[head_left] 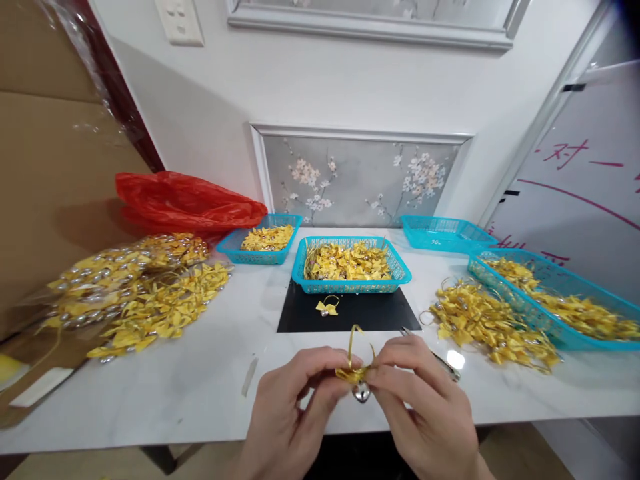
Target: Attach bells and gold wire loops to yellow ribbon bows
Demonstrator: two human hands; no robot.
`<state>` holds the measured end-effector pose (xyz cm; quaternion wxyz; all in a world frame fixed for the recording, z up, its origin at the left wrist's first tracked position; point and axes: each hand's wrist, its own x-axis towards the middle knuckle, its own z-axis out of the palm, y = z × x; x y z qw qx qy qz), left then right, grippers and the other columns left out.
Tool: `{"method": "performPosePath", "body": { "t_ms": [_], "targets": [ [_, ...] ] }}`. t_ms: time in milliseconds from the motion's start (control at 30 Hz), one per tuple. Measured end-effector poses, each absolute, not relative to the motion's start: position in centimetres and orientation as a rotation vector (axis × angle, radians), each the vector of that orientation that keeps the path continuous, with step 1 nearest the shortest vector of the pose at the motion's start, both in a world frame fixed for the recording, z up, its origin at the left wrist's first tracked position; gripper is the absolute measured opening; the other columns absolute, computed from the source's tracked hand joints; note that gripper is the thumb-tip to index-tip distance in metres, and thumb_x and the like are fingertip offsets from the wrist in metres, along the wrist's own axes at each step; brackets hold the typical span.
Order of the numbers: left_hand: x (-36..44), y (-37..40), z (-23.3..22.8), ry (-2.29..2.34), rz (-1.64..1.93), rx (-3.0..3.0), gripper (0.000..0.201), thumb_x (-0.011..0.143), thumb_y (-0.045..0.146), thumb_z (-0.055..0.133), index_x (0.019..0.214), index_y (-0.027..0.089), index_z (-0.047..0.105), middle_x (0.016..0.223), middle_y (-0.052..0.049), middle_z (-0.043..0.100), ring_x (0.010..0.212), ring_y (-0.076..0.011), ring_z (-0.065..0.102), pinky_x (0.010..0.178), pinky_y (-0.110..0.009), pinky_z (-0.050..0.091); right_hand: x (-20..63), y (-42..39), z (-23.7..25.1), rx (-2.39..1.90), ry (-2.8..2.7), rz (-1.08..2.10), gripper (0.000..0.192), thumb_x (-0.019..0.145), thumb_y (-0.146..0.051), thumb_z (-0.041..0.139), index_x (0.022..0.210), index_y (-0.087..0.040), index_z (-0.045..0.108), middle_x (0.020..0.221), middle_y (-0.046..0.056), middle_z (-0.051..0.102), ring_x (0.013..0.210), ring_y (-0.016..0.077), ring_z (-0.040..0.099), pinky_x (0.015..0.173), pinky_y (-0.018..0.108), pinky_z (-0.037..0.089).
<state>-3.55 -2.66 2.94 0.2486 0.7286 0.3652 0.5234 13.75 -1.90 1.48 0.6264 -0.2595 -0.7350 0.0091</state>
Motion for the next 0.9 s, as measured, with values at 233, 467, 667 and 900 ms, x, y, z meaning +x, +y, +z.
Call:
{"method": "performPosePath", "body": {
  "t_ms": [233,467,667,900],
  "targets": [
    [-3.8,-2.8,2.9,0.792,1.33,2.033,0.043,0.082,0.0,0.063,0.107,0.035,0.061,0.106,0.004,0.072,0.097,-0.0145,0.069,0.085,-0.022,0.056,13.5,-1.7,1.6,-0.473,-1.616,-0.191,0.018,0.08,0.002,0.064,0.085,-0.014,0.07,0.077,0.007,0.069,0.07,0.0193,0.062,0.059,0.036,0.05],
    [-4.0,-2.7,3.4,0.711,1.345,2.193,0.044,0.082,-0.008,0.053,0.106,0.029,0.059,0.106,0.0,0.07,0.099,-0.0132,0.067,0.085,-0.02,0.056,13.9,-2.0,1.5,-0.486,-1.634,-0.206,0.018,0.084,0.001,0.062,0.085,-0.014,0.07,0.079,0.006,0.072,0.073,0.0179,0.064,0.065,0.038,0.054],
    [-3.7,-2.6,3.3,0.709,1.398,2.14,0.041,0.082,-0.006,0.056,0.104,0.028,0.064,0.1,-0.002,0.072,0.093,-0.015,0.069,0.079,-0.021,0.057,13.7,-1.9,1.4,-0.471,-1.596,-0.185,0.02,0.082,0.002,0.064,0.09,-0.015,0.07,0.082,0.006,0.07,0.073,0.0191,0.063,0.058,0.034,0.054],
    [-2.4,-2.3,3.2,1.008,1.368,1.418,0.008,0.084,0.017,0.067,0.082,0.023,0.071,0.075,0.002,0.071,0.069,-0.012,0.066,0.066,-0.017,0.054,14.3,-2.0,1.7,-0.779,-1.683,0.338,0.023,0.085,-0.006,0.06,0.102,-0.021,0.063,0.086,0.004,0.067,0.078,0.0177,0.064,0.067,0.028,0.056]
  ]
}}
